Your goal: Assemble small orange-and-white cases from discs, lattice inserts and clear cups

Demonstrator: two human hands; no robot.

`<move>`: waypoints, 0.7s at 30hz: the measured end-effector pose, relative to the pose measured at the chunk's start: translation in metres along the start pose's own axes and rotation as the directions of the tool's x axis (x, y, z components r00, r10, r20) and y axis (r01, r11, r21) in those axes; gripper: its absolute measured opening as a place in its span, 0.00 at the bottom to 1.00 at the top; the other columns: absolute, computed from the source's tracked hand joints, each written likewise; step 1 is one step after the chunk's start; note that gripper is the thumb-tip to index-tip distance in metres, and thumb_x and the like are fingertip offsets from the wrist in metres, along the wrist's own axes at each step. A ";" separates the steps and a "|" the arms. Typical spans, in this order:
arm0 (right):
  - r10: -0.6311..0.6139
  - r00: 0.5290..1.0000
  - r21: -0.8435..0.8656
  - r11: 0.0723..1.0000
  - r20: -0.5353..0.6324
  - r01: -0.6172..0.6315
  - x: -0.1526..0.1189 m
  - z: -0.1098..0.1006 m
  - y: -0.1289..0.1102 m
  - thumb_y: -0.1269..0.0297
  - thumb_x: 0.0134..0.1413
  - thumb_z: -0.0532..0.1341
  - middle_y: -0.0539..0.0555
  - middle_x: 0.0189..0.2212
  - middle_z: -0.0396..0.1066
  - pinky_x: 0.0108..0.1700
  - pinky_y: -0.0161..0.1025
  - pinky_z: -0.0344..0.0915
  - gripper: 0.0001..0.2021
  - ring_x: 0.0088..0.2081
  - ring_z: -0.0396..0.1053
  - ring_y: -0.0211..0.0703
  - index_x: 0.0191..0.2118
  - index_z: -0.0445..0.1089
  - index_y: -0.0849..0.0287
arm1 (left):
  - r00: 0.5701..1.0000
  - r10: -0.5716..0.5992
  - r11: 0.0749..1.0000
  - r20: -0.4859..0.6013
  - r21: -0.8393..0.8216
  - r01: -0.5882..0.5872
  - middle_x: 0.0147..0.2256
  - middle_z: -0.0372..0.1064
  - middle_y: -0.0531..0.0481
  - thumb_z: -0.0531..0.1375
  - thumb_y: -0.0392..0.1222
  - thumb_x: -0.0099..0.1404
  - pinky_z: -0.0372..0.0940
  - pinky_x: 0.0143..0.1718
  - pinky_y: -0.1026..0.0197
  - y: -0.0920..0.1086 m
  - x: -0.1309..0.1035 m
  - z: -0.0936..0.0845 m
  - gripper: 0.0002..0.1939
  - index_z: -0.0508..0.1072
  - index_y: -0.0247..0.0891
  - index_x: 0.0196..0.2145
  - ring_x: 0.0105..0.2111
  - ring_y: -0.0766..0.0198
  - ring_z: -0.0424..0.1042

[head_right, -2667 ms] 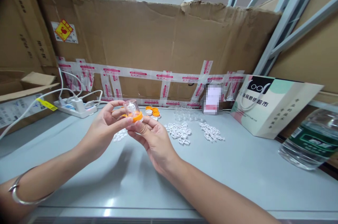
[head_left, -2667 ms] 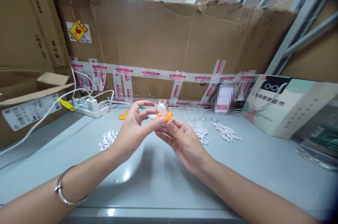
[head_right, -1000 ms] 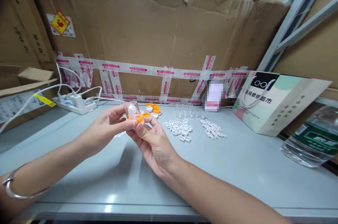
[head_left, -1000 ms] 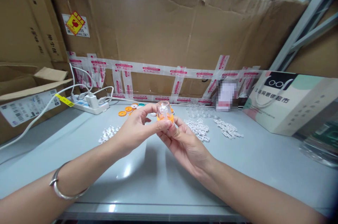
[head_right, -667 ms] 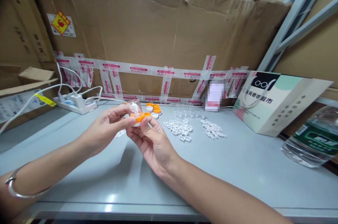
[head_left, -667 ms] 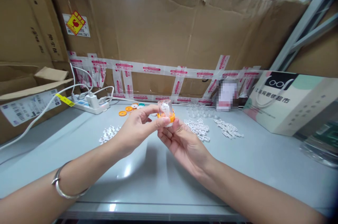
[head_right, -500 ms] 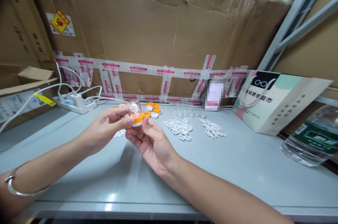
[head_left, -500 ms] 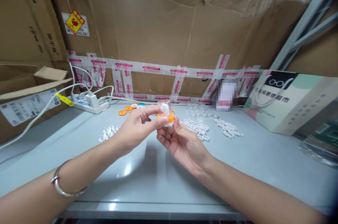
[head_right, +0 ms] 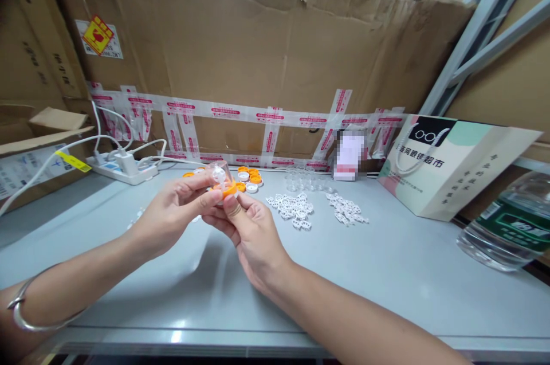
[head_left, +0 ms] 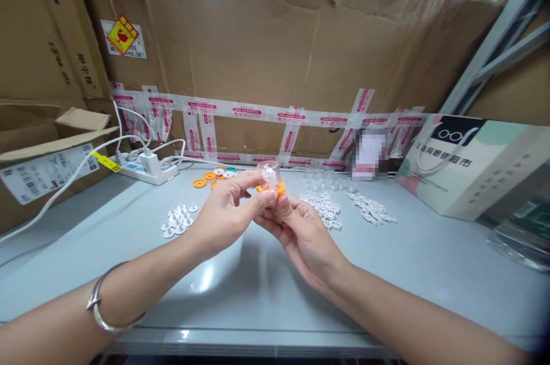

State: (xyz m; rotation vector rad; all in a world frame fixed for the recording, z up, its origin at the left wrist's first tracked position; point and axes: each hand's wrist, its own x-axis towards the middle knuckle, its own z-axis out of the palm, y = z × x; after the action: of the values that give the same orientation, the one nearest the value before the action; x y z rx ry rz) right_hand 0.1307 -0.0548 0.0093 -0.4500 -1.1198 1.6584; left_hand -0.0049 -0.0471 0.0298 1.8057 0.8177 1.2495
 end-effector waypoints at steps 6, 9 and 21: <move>0.048 0.997 -0.002 0.999 0.061 -0.048 0.001 -0.004 -0.003 0.53 0.50 0.60 0.55 0.38 0.74 0.51 0.38 0.65 0.16 0.42 0.71 0.38 0.38 0.73 0.60 | 0.998 0.055 0.998 0.008 0.006 -0.055 0.40 0.71 0.48 0.57 0.44 0.61 0.57 0.49 0.59 0.001 0.002 -0.002 0.11 0.74 0.39 0.39 0.46 0.58 0.64; 0.063 0.995 0.003 0.998 0.080 -0.063 0.001 -0.005 -0.003 0.52 0.50 0.59 0.55 0.39 0.74 0.52 0.38 0.64 0.17 0.43 0.71 0.39 0.39 0.72 0.60 | 0.998 0.053 0.999 0.025 0.003 -0.053 0.39 0.71 0.48 0.57 0.44 0.61 0.59 0.46 0.60 0.002 0.003 -0.004 0.11 0.75 0.39 0.38 0.43 0.59 0.66; 0.141 0.979 0.065 0.986 0.149 -0.152 0.001 -0.006 -0.005 0.57 0.54 0.58 0.55 0.41 0.73 0.51 0.35 0.65 0.15 0.43 0.71 0.36 0.42 0.71 0.62 | 0.987 -0.038 0.992 0.153 -0.116 0.056 0.38 0.71 0.46 0.58 0.46 0.60 0.64 0.43 0.58 0.002 0.004 -0.015 0.13 0.74 0.37 0.40 0.41 0.58 0.69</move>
State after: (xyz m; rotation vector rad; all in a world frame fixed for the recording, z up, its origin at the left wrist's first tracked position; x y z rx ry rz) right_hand 0.1376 -0.0512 0.0105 -0.3761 -1.1464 1.8813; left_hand -0.0174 -0.0406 0.0362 1.7505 0.6823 1.0933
